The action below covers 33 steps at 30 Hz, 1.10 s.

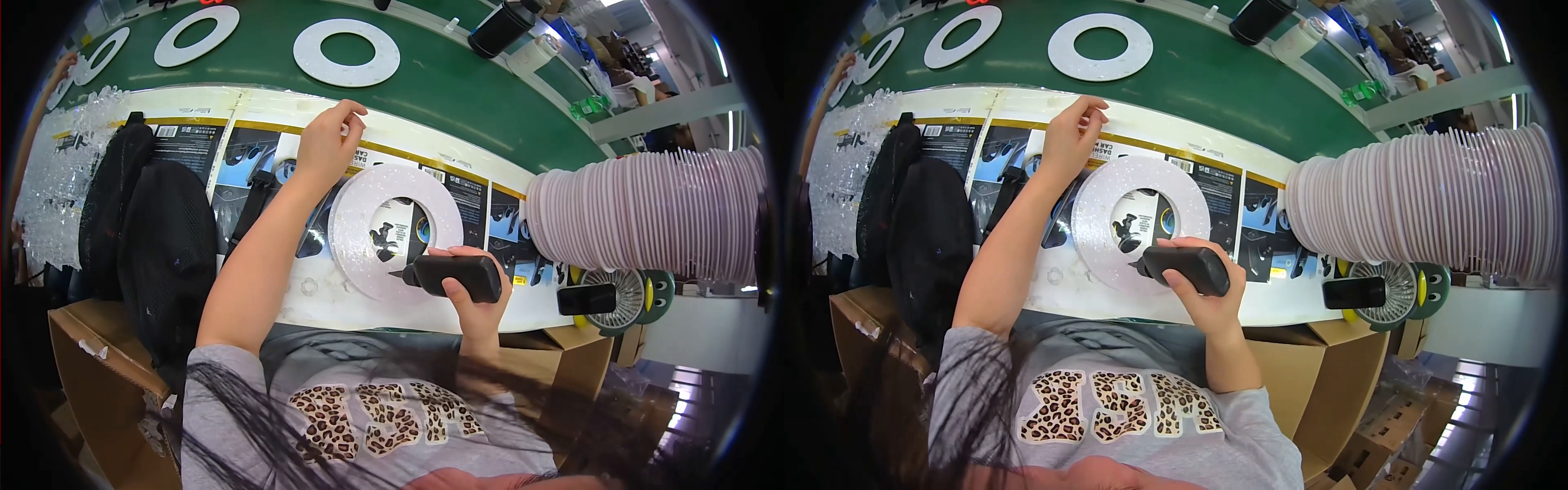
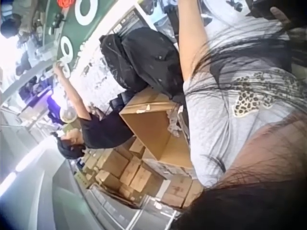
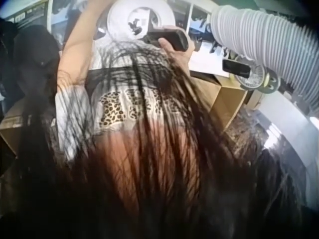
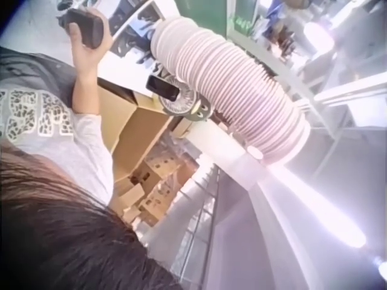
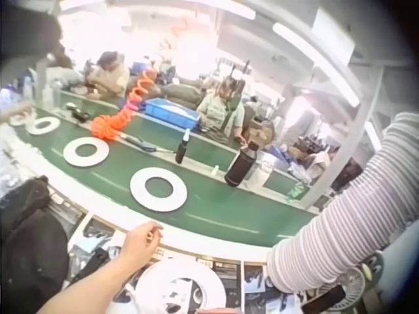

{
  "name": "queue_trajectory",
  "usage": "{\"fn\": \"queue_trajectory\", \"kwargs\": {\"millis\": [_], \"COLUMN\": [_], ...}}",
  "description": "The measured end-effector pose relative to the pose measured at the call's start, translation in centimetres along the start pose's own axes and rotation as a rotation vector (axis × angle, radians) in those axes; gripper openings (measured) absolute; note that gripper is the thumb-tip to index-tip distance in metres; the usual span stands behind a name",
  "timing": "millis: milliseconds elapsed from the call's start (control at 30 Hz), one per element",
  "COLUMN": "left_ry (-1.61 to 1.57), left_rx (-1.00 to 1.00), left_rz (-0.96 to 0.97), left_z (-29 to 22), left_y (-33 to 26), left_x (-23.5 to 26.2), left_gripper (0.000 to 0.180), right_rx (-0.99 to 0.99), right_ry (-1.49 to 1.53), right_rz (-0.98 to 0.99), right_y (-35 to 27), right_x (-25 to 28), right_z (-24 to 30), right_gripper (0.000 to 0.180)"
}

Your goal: Applying sealant to a circular light fixture component using a squeeze bottle.

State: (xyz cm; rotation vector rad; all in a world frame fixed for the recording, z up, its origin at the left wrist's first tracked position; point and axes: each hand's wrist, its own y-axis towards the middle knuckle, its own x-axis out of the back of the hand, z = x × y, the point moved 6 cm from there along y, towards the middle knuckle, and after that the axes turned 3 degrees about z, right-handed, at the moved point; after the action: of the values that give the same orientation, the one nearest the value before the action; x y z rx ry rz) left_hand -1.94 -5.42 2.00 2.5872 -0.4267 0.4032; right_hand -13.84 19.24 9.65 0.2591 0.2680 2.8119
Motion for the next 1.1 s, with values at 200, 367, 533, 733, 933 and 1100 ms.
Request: {"fn": "queue_trajectory", "kwargs": {"millis": [200, 367, 533, 733, 933, 1100], "left_ry": [-0.011, -0.004, 0.013, 0.005, 0.017, 0.009], "left_rx": [0.002, -0.002, 0.010, 0.008, 0.002, -0.001], "left_rz": [0.004, 0.005, 0.008, 0.004, 0.001, -0.002], "left_z": [0.0, 0.0, 0.1, 0.0, 0.1, 0.0], "left_y": [0.1, 0.1, 0.1, 0.1, 0.1, 0.1], "left_x": [-0.1, 0.0, -0.1, 0.0, 0.0, 0.0], "left_gripper": [0.012, 0.012, 0.012, 0.012, 0.011, 0.011], "right_rx": [-0.003, -0.030, -0.066, -0.046, -0.027, 0.033], "right_ry": [0.012, -0.021, -0.051, -0.060, -0.034, 0.103], "right_rz": [-0.013, -0.041, -0.065, -0.058, -0.083, -0.211], "right_y": [-0.4, -0.4, -0.5, -0.6, -0.8, -1.6], "right_x": [0.2, 0.0, 0.0, 0.1, 0.4, 2.0], "right_z": [-0.4, -0.5, -0.5, -0.7, -0.7, -0.9], "right_gripper": [0.034, 0.038, 0.044, 0.042, 0.043, 0.039]}}
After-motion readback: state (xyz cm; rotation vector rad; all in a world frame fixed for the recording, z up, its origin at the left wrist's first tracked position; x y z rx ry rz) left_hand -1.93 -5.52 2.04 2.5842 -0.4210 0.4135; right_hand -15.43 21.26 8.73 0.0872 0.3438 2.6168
